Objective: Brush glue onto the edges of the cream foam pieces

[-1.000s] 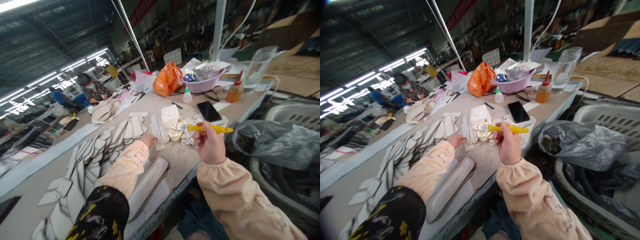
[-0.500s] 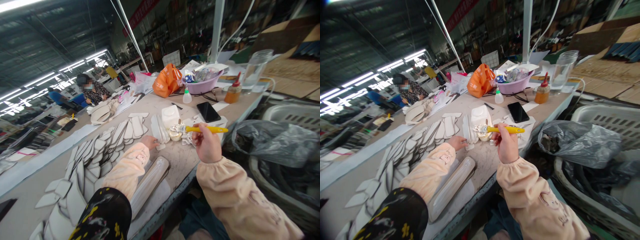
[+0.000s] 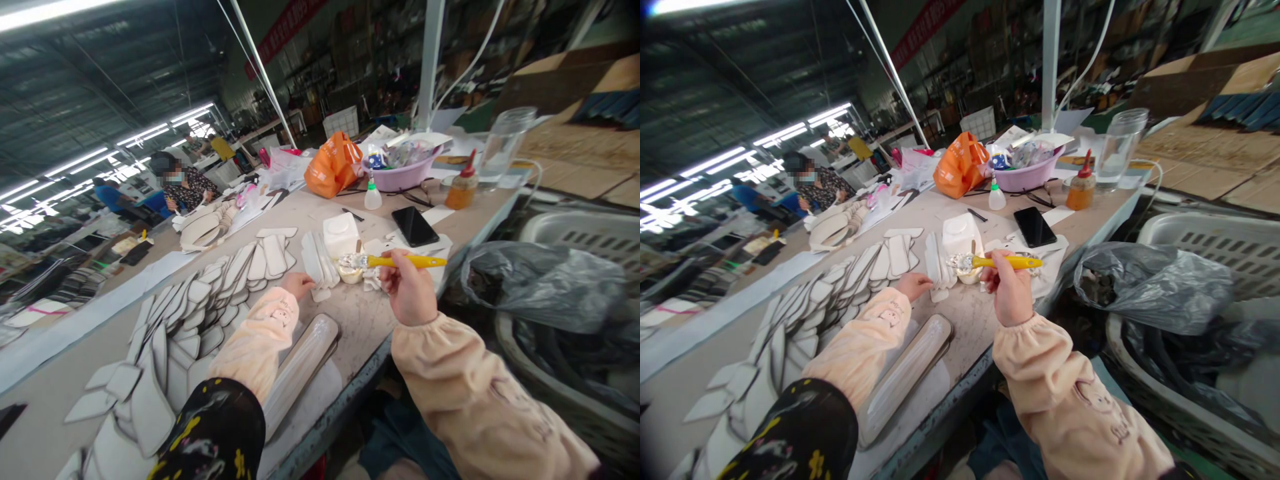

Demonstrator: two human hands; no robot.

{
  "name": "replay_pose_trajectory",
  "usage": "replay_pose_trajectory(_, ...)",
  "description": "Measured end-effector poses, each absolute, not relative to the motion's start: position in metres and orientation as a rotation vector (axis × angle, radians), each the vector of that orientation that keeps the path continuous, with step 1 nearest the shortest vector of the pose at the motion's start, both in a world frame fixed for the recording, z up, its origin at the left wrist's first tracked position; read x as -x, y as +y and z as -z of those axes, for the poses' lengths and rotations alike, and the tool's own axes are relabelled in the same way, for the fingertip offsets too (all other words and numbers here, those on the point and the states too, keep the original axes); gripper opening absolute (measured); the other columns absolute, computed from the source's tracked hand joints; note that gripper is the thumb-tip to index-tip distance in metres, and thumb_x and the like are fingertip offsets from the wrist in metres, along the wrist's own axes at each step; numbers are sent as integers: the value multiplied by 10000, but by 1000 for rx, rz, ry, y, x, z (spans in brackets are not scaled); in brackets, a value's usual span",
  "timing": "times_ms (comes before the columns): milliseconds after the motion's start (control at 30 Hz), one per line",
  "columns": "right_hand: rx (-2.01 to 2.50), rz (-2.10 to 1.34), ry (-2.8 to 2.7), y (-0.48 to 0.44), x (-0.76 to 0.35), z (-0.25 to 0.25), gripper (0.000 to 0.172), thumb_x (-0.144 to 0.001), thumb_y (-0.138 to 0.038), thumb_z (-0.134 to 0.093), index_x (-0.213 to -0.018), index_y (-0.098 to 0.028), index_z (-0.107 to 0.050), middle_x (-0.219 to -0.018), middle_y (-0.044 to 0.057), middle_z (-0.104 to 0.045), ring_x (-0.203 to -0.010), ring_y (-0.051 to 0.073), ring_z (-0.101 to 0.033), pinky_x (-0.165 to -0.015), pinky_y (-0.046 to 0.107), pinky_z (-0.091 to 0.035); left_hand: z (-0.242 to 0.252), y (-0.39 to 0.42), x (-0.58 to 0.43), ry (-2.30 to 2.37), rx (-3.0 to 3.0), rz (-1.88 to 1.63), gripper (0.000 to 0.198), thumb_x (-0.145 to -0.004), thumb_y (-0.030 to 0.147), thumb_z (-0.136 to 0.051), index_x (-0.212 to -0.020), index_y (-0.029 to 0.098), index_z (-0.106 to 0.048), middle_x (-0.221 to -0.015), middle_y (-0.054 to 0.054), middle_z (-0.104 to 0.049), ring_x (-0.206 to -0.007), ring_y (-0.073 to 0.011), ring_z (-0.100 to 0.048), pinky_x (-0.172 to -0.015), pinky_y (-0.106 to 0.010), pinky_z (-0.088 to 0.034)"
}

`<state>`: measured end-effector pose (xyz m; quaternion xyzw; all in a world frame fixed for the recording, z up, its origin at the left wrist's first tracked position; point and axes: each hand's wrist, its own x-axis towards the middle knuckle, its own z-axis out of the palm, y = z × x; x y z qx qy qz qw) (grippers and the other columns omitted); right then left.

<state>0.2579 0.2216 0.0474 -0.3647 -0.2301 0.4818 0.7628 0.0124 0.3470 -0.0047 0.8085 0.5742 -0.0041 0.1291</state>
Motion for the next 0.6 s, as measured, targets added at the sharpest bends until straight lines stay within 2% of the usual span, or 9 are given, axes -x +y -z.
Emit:
replay_pose_trajectory(133, 801, -1049, -502, 221, -256, -47, 248, -766, -414, -665, -813, -181, -594, -489, -33, -537, -386, 66, -415, -352, 179, -263, 5, 344, -20, 1717, -2299, -52, 251, -796, 388, -637, -935, 219, -760, -882, -26, -755, -877, -175, -670, -734, -243, -465)
replay_pose_trajectory(300, 788, -1056, -528, 221, -256, -47, 241, -776, -415, -667, -819, -185, -604, -499, -31, -551, -389, 65, -432, -356, 177, -273, 2, 347, -22, 1714, -2255, -57, 213, -782, 368, -647, -882, 229, -773, -818, -8, -750, -844, -172, -660, -715, -239, -457)
replay_pose_trajectory(433, 788, -1060, -553, 222, -256, -45, 265, -777, -428, -668, -832, -178, -598, -492, -35, -562, -370, 61, -419, -354, 177, -270, 0, 348, -18, 1715, -2204, -56, 219, -797, 374, -638, -894, 231, -773, -831, 2, -753, -829, -166, -658, -693, -233, -456)
replay_pose_trajectory(600, 791, -1062, -555, 221, -255, -46, 299, -772, -454, -670, -829, -172, -590, -485, -38, -561, -363, 53, -411, -355, 169, -271, -7, 346, -24, 1783, -2136, -14, 296, -823, 426, -594, -872, 193, -770, -775, -36, -741, -790, -183, -665, -652, -250, -449)
